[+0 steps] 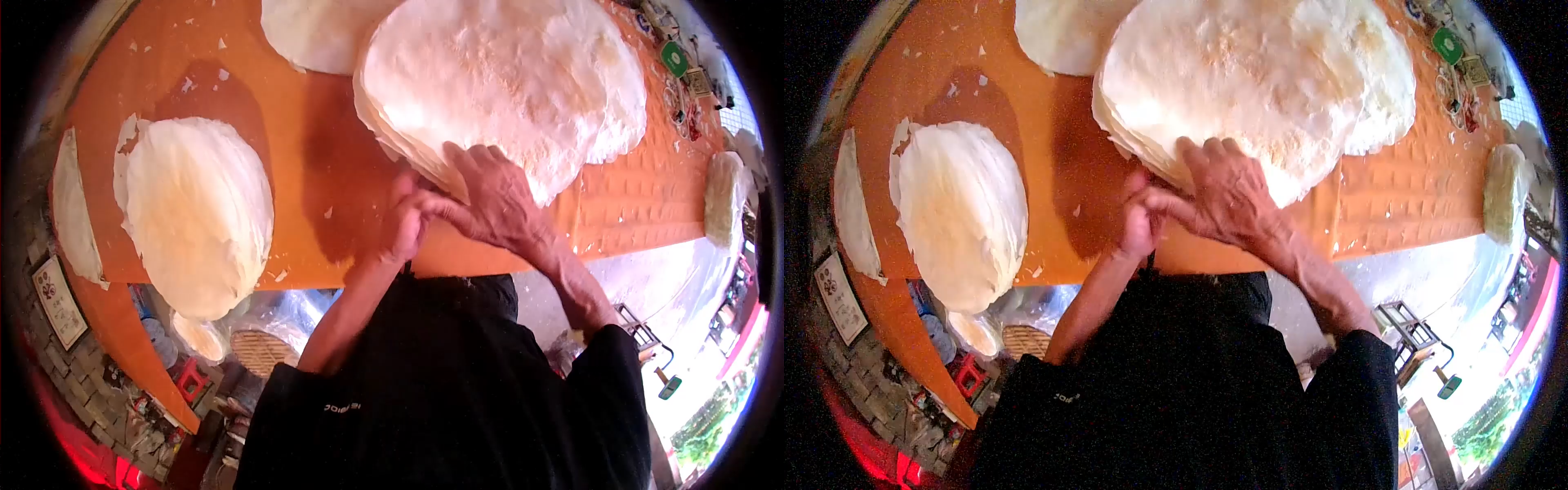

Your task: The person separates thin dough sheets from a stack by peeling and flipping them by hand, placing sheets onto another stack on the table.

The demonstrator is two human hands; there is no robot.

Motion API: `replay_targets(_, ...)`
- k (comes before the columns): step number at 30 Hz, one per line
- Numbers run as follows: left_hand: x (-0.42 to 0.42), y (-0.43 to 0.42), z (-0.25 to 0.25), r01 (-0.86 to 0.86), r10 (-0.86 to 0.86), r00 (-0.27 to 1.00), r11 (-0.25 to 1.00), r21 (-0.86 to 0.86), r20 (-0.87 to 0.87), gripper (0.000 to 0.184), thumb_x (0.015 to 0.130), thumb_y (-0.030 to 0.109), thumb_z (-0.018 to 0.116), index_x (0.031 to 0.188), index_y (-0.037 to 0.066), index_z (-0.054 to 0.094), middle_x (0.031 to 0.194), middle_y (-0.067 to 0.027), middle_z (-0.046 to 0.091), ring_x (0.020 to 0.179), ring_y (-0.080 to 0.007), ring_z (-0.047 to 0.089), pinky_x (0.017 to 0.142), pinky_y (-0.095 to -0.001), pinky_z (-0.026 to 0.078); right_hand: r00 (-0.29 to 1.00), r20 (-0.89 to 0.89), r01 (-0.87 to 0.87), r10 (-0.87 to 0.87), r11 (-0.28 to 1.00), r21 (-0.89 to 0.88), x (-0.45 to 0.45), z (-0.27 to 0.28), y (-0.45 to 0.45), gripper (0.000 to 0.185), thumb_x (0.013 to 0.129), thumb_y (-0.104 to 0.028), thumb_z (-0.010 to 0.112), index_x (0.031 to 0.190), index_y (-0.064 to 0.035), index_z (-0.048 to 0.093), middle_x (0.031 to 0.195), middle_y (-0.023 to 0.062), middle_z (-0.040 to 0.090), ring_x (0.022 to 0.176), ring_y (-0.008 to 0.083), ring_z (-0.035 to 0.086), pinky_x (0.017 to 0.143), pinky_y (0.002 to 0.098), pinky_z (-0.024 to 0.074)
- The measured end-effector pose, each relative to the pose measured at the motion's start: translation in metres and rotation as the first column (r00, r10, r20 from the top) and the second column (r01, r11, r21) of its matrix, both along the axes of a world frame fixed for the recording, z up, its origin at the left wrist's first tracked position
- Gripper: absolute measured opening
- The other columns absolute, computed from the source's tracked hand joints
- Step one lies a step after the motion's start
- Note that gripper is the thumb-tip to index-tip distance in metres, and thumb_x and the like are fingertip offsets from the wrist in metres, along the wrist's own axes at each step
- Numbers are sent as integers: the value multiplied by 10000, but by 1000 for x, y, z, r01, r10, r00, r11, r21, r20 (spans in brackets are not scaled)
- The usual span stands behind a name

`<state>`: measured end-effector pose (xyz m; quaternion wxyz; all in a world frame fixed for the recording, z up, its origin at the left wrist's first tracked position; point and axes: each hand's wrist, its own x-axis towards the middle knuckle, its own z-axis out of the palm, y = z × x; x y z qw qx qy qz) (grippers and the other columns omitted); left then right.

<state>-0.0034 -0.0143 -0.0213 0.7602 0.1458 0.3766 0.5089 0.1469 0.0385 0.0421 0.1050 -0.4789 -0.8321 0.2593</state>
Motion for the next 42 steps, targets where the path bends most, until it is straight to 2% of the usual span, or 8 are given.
replay_targets(6, 0, 1, -7, -22, 19, 966, 1000, 7, 258, 565, 971, 477, 358, 1370, 80, 401, 1277, -108, 528, 1133, -261, 509, 955, -399, 411, 993, 54, 91, -103, 977, 194, -9, -28, -7, 336, 712, -227, 715, 917, -42, 523, 738, 141, 578, 683, 291, 597, 476, 371, 478)
replay_targets(11, -1, 4, -37, -174, 208, 710, 978, -119, 672, 480, 988, 399, 348, 1340, 86, 439, 1306, -99, 504, 1213, -260, 447, 1048, -418, 337, 980, 199, -40, 10, 988, 149, -20, -21, -4, 245, 703, -176, 654, 840, -46, 499, 686, 123, 579, 596, 327, 598, 525, 405, 489)
replay_targets(15, -15, 2, -32, -266, 289, 667, 953, -144, 686, 492, 977, 403, 384, 1341, 77, 438, 1312, -103, 503, 1206, -262, 459, 1037, -418, 354, 943, -208, -229, 261, 959, 164, -47, 21, -29, 191, 702, -147, 633, 819, -38, 527, 652, 122, 584, 615, 299, 621, 520, 382, 490)
replay_targets(19, -45, 1, -18, -363, 316, 771, 932, -26, 554, 507, 966, 407, 421, 1342, 68, 437, 1317, -106, 502, 1199, -264, 471, 1026, -417, 371, 884, -437, -309, 168, 910, -277, -46, 121, -6, 174, 736, -134, 654, 826, -6, 579, 644, 127, 605, 647, 288, 649, 537, 358, 506)
replay_targets(22, -76, 2, -2, -432, 381, 852, 899, 72, 360, 520, 958, 410, 448, 1343, 61, 437, 1321, -109, 501, 1193, -266, 480, 1018, -416, 384, 799, -564, -394, -207, 529, -752, -23, 152, 10, 188, 766, -133, 693, 824, 38, 639, 657, 156, 634, 723, 299, 696, 570, 360, 535)
replay_targets(26, -114, -5, 16, -489, 485, 872, 861, 140, 66, 539, 948, 414, 484, 1344, 52, 436, 1326, -113, 500, 1186, -268, 492, 1007, -416, 401, 452, -748, -64, -486, 819, -570, 24, 125, 40, 355, 800, -157, 679, 1102, 21, 625, 948, 115, 684, 844, 185, 665, 768, 292, 522)
replay_targets(31, -145, -26, -37, -498, 481, 859, 864, -72, -175, 422, 930, 237, 571, 1285, 26, 484, 1250, -103, 556, 1134, -230, 532, 984, -394, 422, 716, -389, 98, -579, 635, -766, 98, -47, 100, 455, 819, -262, 687, 1169, 13, 595, 1028, 83, 670, 970, 195, 625, 880, 332, 481)
replay_targets(42, -116, -22, -43, -478, 436, 736, 877, 58, -518, 377, 883, 81, 588, 1232, 0, 472, 1178, -93, 556, 1059, -186, 534, 914, -330, 439, 540, -462, 186, -704, 635, -750, 95, -97, 93, 409, 815, -215, 686, 1113, 46, 585, 954, 144, 665, 852, 216, 635, 757, 346, 525)
